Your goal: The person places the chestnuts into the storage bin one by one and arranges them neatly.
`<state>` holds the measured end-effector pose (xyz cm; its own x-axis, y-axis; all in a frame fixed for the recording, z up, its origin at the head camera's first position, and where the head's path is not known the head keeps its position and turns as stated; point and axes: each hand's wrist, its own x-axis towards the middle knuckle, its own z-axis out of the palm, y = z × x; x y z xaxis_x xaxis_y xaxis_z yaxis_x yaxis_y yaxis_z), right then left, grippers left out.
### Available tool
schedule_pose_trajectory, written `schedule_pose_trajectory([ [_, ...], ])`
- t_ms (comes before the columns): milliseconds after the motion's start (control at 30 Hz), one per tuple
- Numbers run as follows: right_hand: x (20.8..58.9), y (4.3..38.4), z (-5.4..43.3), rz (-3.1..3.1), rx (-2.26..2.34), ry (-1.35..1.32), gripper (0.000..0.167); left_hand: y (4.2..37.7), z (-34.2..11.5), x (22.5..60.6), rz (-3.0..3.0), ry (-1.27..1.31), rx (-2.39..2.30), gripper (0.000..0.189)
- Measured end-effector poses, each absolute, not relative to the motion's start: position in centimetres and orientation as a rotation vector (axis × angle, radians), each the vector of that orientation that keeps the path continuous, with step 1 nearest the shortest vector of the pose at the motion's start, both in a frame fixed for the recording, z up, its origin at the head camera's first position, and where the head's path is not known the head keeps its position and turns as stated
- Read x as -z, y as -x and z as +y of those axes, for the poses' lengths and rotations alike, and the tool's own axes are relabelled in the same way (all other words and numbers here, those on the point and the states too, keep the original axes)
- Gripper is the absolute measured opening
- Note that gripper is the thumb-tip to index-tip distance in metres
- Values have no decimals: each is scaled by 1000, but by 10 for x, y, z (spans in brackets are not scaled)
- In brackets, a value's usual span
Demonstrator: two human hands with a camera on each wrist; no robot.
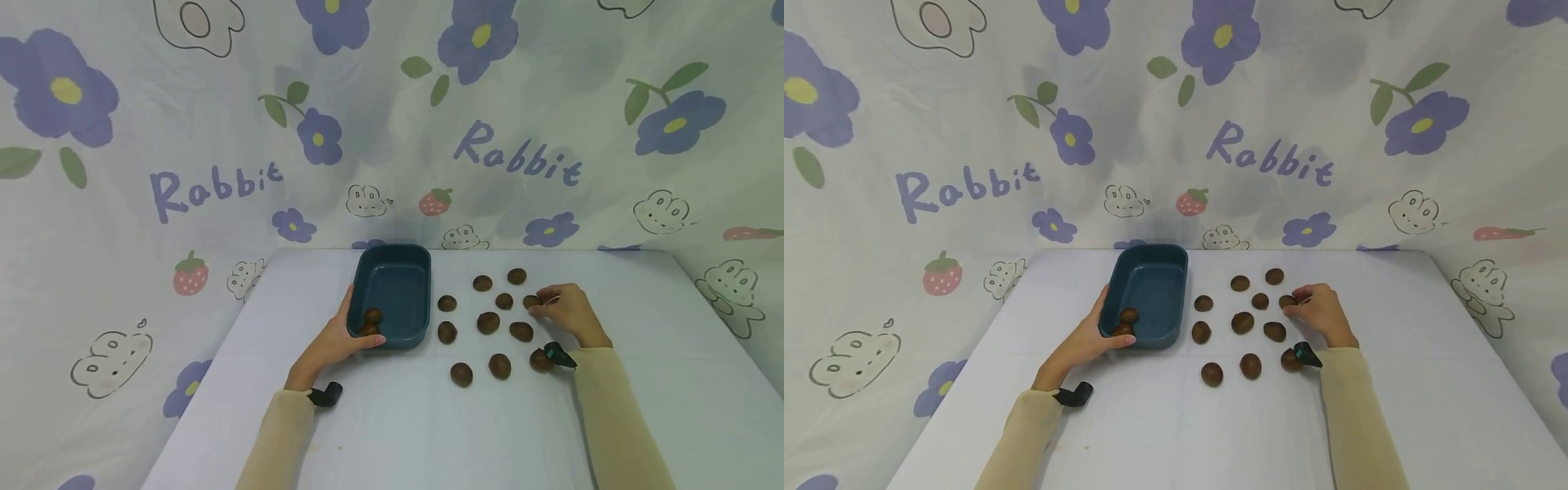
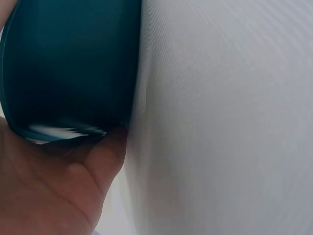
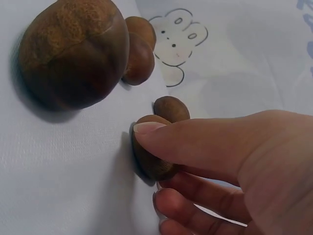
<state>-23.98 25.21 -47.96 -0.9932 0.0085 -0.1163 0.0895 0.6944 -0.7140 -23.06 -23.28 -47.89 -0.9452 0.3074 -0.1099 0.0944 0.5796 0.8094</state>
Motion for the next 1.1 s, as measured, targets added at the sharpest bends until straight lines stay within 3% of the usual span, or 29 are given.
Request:
schedule_pose_trajectory([
  [1100, 455, 237, 240, 2842, 1260, 57, 51, 231, -233, 481, 2577, -337, -1267, 133],
])
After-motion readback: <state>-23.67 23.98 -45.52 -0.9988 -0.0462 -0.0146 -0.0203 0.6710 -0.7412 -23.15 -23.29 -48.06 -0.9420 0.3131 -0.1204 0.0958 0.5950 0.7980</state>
